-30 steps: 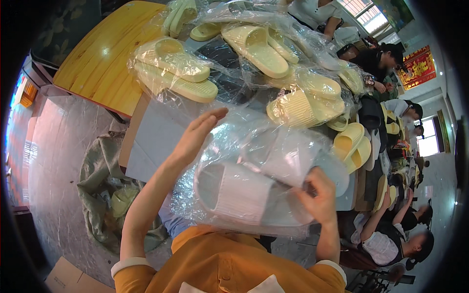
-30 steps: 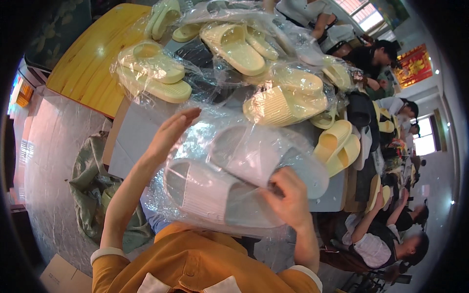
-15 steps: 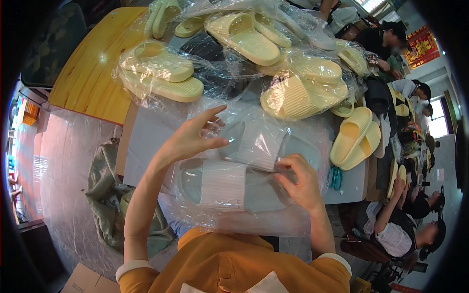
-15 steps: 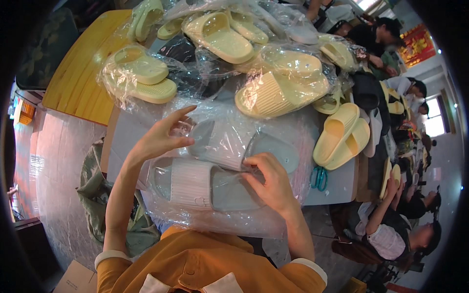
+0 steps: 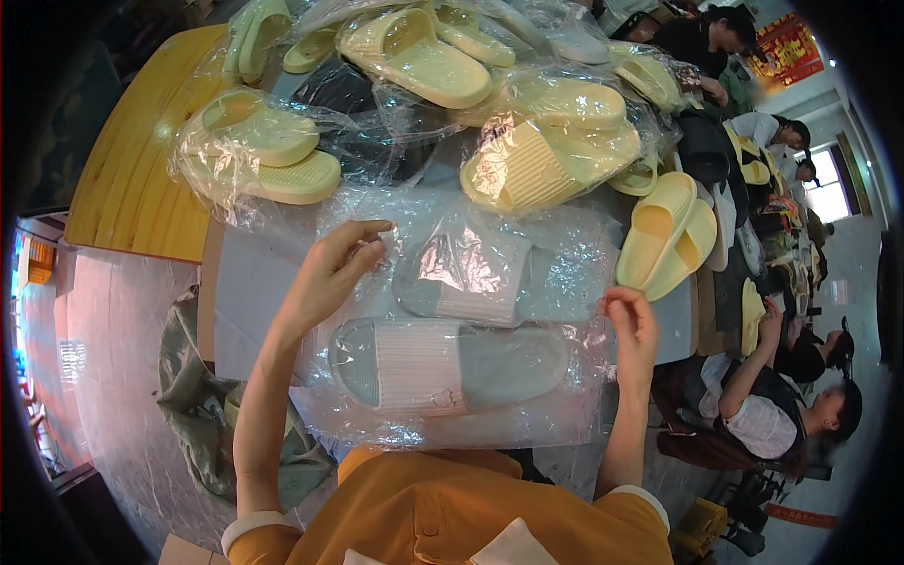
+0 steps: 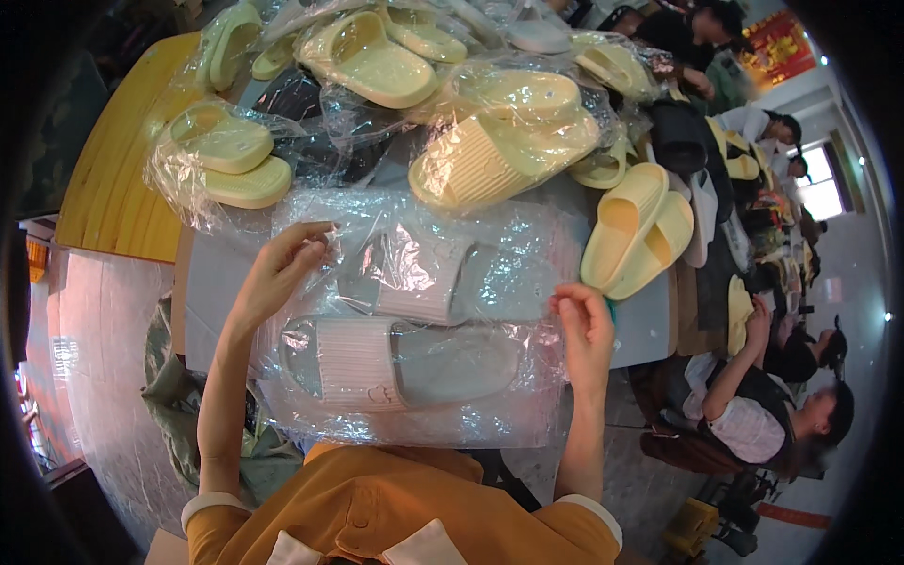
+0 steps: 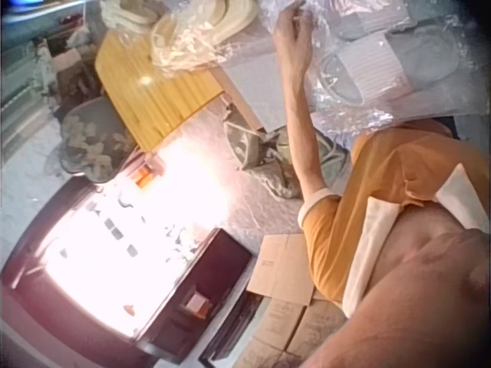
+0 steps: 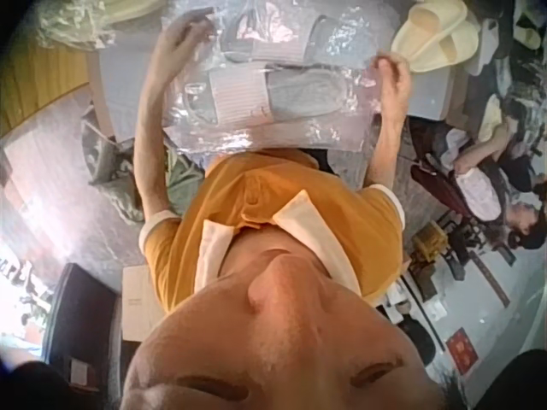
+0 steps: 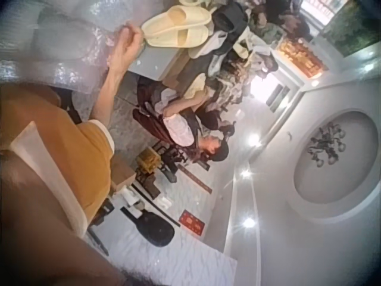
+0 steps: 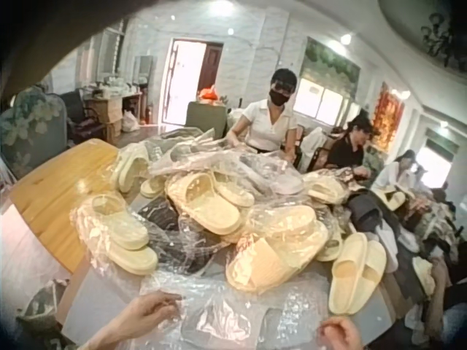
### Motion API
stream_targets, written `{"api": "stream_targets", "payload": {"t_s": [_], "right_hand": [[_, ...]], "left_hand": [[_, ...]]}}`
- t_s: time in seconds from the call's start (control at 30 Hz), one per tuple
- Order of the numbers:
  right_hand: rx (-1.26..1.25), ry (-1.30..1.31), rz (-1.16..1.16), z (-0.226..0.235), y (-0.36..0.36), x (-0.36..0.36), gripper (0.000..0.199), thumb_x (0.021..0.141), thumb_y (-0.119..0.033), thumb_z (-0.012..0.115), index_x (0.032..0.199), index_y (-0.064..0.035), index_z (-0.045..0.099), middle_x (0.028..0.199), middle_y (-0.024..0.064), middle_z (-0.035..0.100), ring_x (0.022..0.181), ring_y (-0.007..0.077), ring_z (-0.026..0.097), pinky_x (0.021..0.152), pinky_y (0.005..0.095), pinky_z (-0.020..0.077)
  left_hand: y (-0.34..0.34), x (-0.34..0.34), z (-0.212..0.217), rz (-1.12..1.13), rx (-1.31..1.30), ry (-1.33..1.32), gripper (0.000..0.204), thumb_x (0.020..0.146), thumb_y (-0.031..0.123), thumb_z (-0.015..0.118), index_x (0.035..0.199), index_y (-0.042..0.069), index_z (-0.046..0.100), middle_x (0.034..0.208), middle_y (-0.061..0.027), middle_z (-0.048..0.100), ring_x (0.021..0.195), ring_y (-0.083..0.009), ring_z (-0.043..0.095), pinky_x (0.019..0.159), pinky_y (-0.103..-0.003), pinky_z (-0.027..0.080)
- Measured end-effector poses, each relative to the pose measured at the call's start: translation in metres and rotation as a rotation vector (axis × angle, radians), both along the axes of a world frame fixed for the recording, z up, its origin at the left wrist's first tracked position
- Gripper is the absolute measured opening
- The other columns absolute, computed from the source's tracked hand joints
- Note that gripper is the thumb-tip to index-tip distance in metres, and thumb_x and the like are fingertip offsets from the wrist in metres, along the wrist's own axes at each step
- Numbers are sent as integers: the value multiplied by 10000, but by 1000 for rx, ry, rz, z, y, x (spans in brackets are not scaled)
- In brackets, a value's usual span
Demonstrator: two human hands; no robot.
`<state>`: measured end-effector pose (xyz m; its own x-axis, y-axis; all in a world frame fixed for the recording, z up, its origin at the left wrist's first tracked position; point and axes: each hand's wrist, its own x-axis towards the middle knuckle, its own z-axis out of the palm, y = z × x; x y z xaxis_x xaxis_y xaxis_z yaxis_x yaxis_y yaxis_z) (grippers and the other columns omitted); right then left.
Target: The person packages pairs of slippers into plastic bags by hand, taking slippers from a sack and the table.
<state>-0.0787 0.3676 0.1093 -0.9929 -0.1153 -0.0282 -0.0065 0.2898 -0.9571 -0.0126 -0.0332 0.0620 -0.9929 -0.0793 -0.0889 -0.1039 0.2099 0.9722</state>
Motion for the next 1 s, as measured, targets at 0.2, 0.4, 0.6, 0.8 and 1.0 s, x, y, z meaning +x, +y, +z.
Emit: {"api": "stream_targets", "payload": {"t_s": [0.2, 0.4, 0.6, 0.8, 1.0], "right_hand": [[601, 405, 503, 10, -3, -15, 327, 811, -68, 762, 1130, -32, 703, 1190, 131, 631, 1105, 285, 580, 957, 381, 451], [18, 23, 933, 13, -11, -18, 690, 937, -572, 581, 1325, -2, 610, 1398, 221, 544, 1247, 391, 566, 1035, 505, 458], [-577, -853, 881, 8, -26, -22, 634, 995, -401, 569, 1452, 22, 454, 1360, 335, 539, 977, 477, 693, 832, 511, 580], [-592, -726, 1132, 1, -6, -31, 539, 982, -311, 593, 1315, 109, 540, 1140, 333, 662, 812, 488, 714, 683, 548, 599], [-429, -504, 1234, -7, 8, -43, 323, 912, -54, 607, 1207, 66, 659, 1238, 264, 655, 1027, 304, 714, 796, 354, 555]], "left_hand": [[7, 25, 36, 8, -315, 77, 578, 915, 139, 691, 1453, 62, 496, 1101, -124, 633, 895, -170, 599, 805, -299, 502], [12, 28, 17, 83, -239, 120, 611, 851, 56, 698, 1435, 96, 524, 1127, -93, 636, 856, -177, 567, 777, -303, 496], [21, 26, 13, 195, -192, 235, 575, 841, 12, 677, 1398, 99, 564, 1151, -54, 649, 878, -149, 543, 799, -281, 474], [12, 31, 3, 256, 14, 193, 481, 923, 56, 640, 1395, 51, 549, 1172, -61, 647, 959, -134, 574, 804, -283, 501], [1, 30, 8, 192, 225, 113, 437, 987, 89, 584, 1411, 14, 511, 1316, -119, 590, 1058, -164, 631, 836, -297, 553]]}}
